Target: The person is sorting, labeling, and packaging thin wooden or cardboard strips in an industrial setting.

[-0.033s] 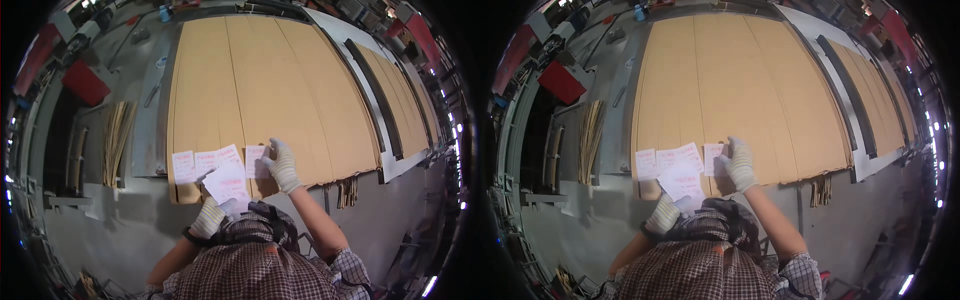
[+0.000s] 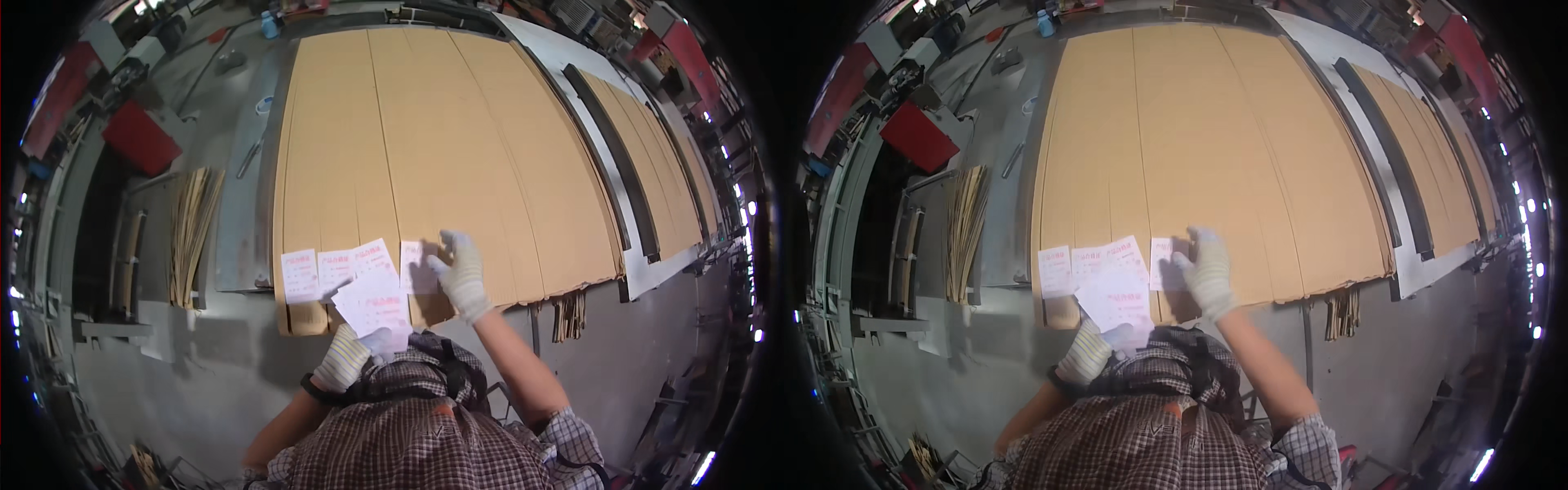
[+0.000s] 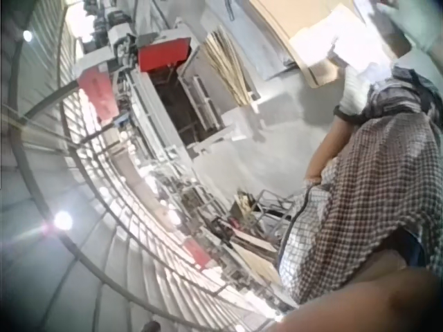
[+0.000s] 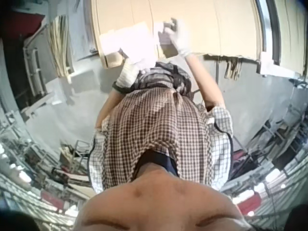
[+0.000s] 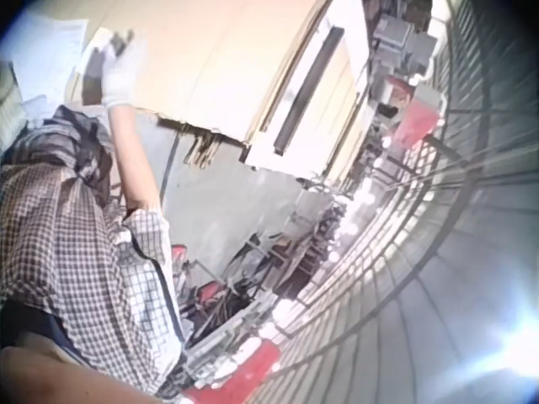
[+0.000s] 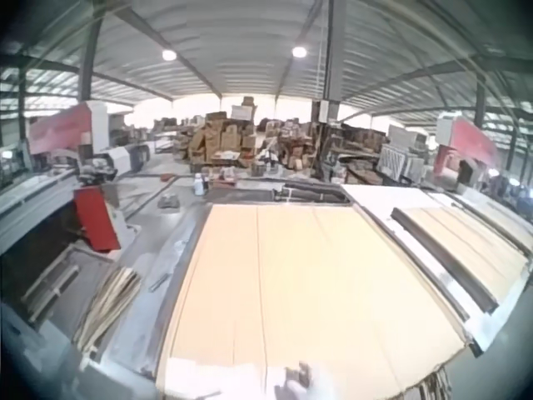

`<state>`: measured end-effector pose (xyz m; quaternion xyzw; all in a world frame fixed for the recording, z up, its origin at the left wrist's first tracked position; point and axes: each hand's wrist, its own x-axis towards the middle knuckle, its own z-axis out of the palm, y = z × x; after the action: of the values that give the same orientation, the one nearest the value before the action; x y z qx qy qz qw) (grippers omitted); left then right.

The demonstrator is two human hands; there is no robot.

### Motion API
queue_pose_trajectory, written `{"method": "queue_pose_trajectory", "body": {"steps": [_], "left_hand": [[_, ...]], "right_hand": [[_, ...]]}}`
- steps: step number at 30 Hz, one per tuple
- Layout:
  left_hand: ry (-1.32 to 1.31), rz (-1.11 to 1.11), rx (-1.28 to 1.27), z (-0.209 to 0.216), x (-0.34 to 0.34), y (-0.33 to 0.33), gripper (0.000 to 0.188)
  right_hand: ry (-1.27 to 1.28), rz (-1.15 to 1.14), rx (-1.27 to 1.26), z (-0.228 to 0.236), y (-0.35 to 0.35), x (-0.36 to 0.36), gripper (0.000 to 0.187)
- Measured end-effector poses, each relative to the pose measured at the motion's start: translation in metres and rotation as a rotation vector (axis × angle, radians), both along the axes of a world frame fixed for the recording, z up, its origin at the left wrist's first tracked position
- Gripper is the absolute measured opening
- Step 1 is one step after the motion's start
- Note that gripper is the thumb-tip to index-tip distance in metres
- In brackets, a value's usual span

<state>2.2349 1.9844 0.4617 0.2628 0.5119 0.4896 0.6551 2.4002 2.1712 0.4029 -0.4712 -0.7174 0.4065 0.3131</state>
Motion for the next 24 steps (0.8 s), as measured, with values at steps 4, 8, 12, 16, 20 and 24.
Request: {"method": "queue_pose_trajectory", "body": {"steps": [4, 8, 12, 16, 20, 24], "left_hand": [[-0.182, 0.118, -0.010, -0.005, 0.018, 0.010, 0.032], [0.026, 0.126, 0.059, -0.004, 0.038, 0.022, 0.028], [0.037, 0.226, -0.099, 0.003, 0.049, 0.029, 0.025], [0.113, 0.191, -0.088, -0.001, 0.068, 0.034, 0.022], [0.158, 0.280, 0.047, -0.010, 0.097, 0.040, 0.027], [0.122, 0.191, -0.072, -0.009, 0.119, 0.047, 0.033]], "right_hand": [[0.114, 0.153, -0.350, 0.052, -0.045, 0.011, 0.020], [0.105, 0.273, -0.338, 0.046, -0.044, 0.041, 0.017], [0.279, 0.108, -0.563, 0.036, 0.014, 0.049, 0.021], [0.018, 0.051, 0.059, -0.007, 0.067, 0.048, 0.031], [0.096, 0.100, -0.036, 0.026, 0.048, 0.062, 0.027], [-0.036, 0.464, -0.196, 0.052, 0.017, 0.112, 0.025]]}}
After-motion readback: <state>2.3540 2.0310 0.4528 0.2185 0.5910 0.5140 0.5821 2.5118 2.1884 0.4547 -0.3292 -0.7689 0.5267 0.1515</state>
